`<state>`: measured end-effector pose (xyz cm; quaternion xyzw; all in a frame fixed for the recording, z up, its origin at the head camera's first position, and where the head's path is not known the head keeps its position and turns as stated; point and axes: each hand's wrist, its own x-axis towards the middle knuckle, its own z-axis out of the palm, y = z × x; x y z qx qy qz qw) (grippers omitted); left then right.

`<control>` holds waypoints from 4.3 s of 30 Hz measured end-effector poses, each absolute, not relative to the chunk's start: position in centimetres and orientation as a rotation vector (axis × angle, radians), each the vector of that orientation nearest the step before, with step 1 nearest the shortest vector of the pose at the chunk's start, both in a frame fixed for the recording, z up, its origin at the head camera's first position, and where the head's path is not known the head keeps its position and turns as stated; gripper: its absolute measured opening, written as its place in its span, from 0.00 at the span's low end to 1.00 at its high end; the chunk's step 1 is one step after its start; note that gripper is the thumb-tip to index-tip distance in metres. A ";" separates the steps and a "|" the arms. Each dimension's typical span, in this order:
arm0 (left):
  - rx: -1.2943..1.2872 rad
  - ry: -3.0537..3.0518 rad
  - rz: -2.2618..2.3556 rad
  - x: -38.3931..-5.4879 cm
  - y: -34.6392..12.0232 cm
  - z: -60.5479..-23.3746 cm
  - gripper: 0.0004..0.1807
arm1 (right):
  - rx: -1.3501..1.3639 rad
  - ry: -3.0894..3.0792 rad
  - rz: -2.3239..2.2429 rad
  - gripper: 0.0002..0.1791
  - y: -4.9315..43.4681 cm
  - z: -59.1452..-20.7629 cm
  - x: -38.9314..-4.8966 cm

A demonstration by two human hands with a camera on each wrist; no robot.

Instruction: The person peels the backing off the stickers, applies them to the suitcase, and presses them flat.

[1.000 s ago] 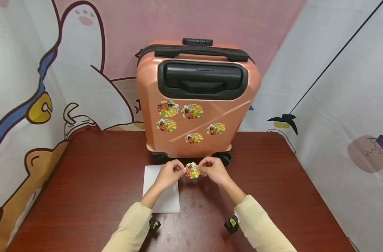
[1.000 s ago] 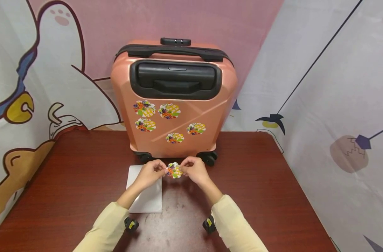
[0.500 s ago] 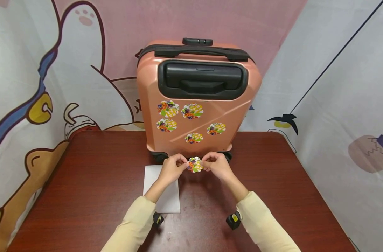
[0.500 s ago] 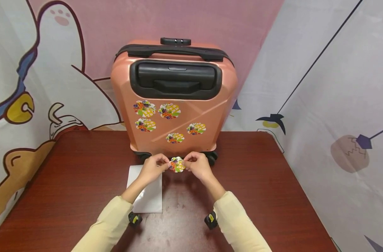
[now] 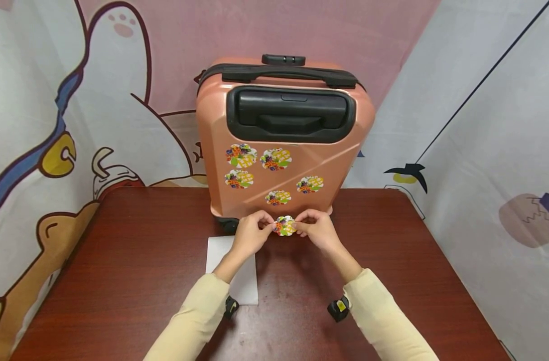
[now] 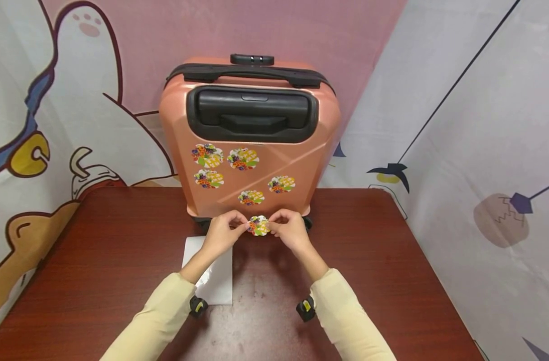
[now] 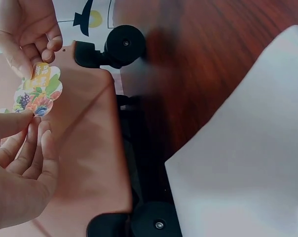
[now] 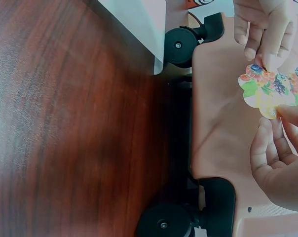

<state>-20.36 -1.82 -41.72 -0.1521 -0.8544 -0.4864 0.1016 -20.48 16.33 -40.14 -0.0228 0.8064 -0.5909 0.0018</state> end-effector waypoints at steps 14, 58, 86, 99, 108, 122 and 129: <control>-0.443 -2.394 -1.447 -21.1 -0.4 -41.0 0.03 | -0.017 2.588 -1.904 0.05 16.9 -39.0 -20.9; -0.309 -2.275 -1.078 -21.9 3.7 -39.6 0.03 | 0.186 2.811 -1.929 0.06 18.2 -37.9 -21.8; -0.264 -2.194 -1.007 -22.4 4.3 -40.4 0.04 | 0.305 2.962 -1.858 0.05 17.3 -38.0 -21.9; -0.262 -2.179 -0.979 -22.3 4.3 -40.6 0.04 | 0.334 3.082 -1.772 0.05 17.0 -38.1 -21.8; -0.256 -2.184 -0.981 -22.3 4.0 -40.8 0.04 | 0.328 3.079 -1.748 0.07 17.7 -38.4 -21.7; -0.281 -2.279 -1.077 -21.9 3.3 -41.0 0.03 | 0.188 2.907 -1.890 0.05 18.0 -38.9 -21.6; -0.299 -2.378 -1.163 -21.6 3.1 -41.1 0.02 | -0.009 2.718 -1.980 0.07 18.1 -39.5 -21.6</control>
